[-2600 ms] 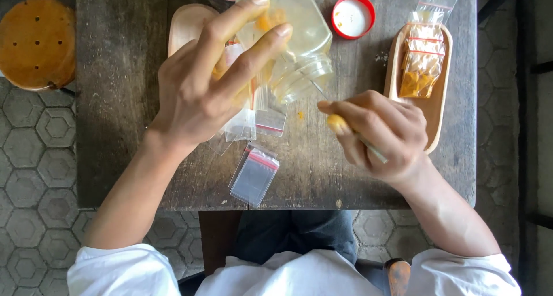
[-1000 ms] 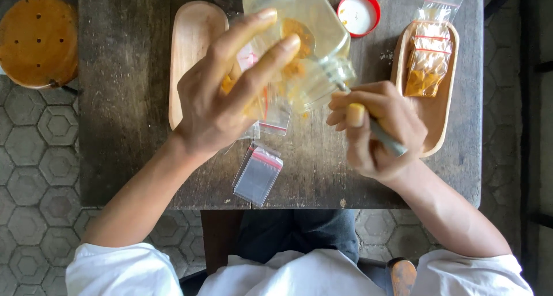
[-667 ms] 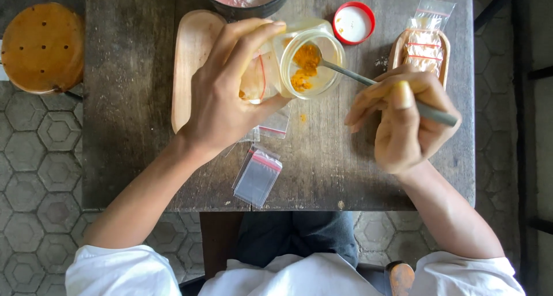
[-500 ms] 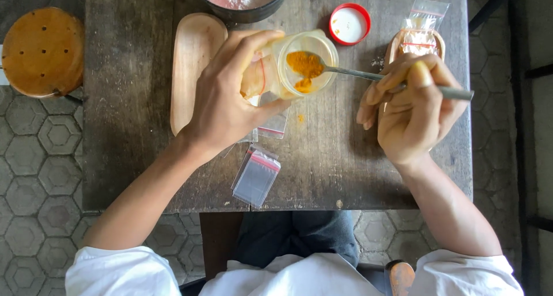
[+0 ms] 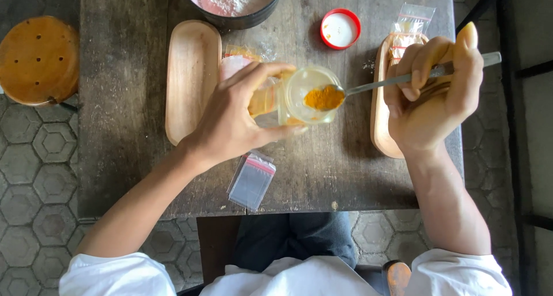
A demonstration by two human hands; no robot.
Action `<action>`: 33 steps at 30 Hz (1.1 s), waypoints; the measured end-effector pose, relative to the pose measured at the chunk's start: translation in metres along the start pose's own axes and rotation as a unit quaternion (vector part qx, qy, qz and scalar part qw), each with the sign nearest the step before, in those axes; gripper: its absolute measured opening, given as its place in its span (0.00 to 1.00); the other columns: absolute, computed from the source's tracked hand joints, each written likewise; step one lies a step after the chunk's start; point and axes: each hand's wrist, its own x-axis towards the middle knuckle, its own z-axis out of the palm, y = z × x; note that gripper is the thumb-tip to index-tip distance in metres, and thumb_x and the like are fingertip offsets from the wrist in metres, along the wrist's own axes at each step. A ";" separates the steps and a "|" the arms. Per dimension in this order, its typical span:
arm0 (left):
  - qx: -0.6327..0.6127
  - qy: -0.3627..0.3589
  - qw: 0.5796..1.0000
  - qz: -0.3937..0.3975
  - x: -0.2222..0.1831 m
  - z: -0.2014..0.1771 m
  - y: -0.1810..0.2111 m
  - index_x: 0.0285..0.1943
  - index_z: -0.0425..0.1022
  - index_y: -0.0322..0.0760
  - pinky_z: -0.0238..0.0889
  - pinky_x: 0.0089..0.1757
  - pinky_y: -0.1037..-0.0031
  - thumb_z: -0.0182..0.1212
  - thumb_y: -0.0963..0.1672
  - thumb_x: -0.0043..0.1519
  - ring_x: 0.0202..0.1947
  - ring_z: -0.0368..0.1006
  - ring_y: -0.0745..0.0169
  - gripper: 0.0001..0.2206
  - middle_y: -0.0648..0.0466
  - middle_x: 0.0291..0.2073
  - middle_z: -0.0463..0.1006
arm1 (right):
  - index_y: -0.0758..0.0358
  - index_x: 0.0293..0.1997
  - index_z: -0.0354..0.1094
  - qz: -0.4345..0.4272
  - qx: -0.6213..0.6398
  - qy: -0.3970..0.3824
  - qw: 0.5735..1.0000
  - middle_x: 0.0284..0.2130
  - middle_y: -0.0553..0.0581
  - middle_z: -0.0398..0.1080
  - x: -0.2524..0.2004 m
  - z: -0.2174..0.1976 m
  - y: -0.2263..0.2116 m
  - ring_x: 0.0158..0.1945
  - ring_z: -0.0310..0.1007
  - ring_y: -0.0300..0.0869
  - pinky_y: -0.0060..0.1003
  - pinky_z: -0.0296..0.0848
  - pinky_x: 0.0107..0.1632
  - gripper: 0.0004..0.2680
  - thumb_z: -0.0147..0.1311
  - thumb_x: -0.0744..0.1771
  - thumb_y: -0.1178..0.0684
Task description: Packaging yellow powder from a jar into small plastic bags using a spoon
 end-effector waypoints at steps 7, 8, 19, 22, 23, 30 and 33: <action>-0.012 -0.022 1.000 -0.005 -0.001 0.004 0.007 0.61 0.69 0.32 0.66 0.57 0.69 0.80 0.48 0.53 0.55 0.76 0.55 0.31 0.49 0.56 0.78 | 0.55 0.19 0.52 0.051 0.022 0.033 0.998 0.12 0.47 0.40 0.004 -0.002 -0.006 0.10 0.38 0.36 0.30 0.39 0.15 0.18 0.47 0.67 0.38; -0.014 -0.023 1.000 0.003 -0.002 0.005 0.004 0.62 0.68 0.31 0.68 0.59 0.65 0.80 0.49 0.53 0.56 0.76 0.54 0.33 0.46 0.57 0.77 | 0.55 0.19 0.52 0.047 0.023 0.039 0.998 0.12 0.47 0.41 0.005 -0.002 -0.007 0.10 0.39 0.36 0.31 0.39 0.15 0.17 0.46 0.67 0.39; 0.007 0.013 1.000 -0.020 -0.001 -0.002 0.001 0.66 0.66 0.34 0.64 0.60 0.65 0.82 0.46 0.56 0.60 0.72 0.51 0.33 0.46 0.60 0.75 | 0.59 0.21 0.55 0.071 0.061 0.089 0.992 0.14 0.51 0.44 0.009 -0.012 -0.007 0.11 0.37 0.37 0.29 0.43 0.14 0.16 0.51 0.65 0.41; 0.014 -0.012 1.000 0.011 -0.004 0.006 -0.002 0.67 0.64 0.33 0.71 0.59 0.57 0.80 0.51 0.55 0.56 0.76 0.53 0.36 0.44 0.59 0.76 | 0.59 0.21 0.55 0.067 0.064 0.075 0.993 0.14 0.50 0.44 0.009 -0.012 -0.006 0.11 0.37 0.36 0.29 0.43 0.14 0.16 0.50 0.66 0.41; 0.003 -0.031 0.999 0.014 -0.004 0.006 0.000 0.66 0.65 0.32 0.70 0.61 0.58 0.80 0.50 0.55 0.57 0.76 0.52 0.35 0.43 0.60 0.76 | 0.59 0.21 0.56 0.065 0.058 0.068 0.994 0.13 0.51 0.44 0.009 -0.011 -0.007 0.11 0.38 0.37 0.29 0.43 0.14 0.16 0.49 0.66 0.41; -0.039 -0.104 0.994 0.021 -0.002 0.009 0.013 0.62 0.68 0.31 0.68 0.57 0.66 0.81 0.46 0.53 0.55 0.76 0.52 0.31 0.45 0.56 0.77 | 0.56 0.18 0.51 0.073 0.027 0.057 0.995 0.11 0.48 0.39 0.010 -0.011 -0.007 0.13 0.34 0.35 0.28 0.39 0.15 0.17 0.45 0.67 0.42; -0.040 -0.131 0.991 0.009 -0.004 0.010 0.008 0.65 0.67 0.31 0.67 0.61 0.63 0.82 0.46 0.50 0.58 0.75 0.50 0.36 0.42 0.58 0.76 | 0.54 0.18 0.48 0.074 0.030 0.025 0.996 0.12 0.46 0.37 0.009 -0.015 -0.006 0.15 0.29 0.34 0.28 0.37 0.16 0.18 0.45 0.67 0.41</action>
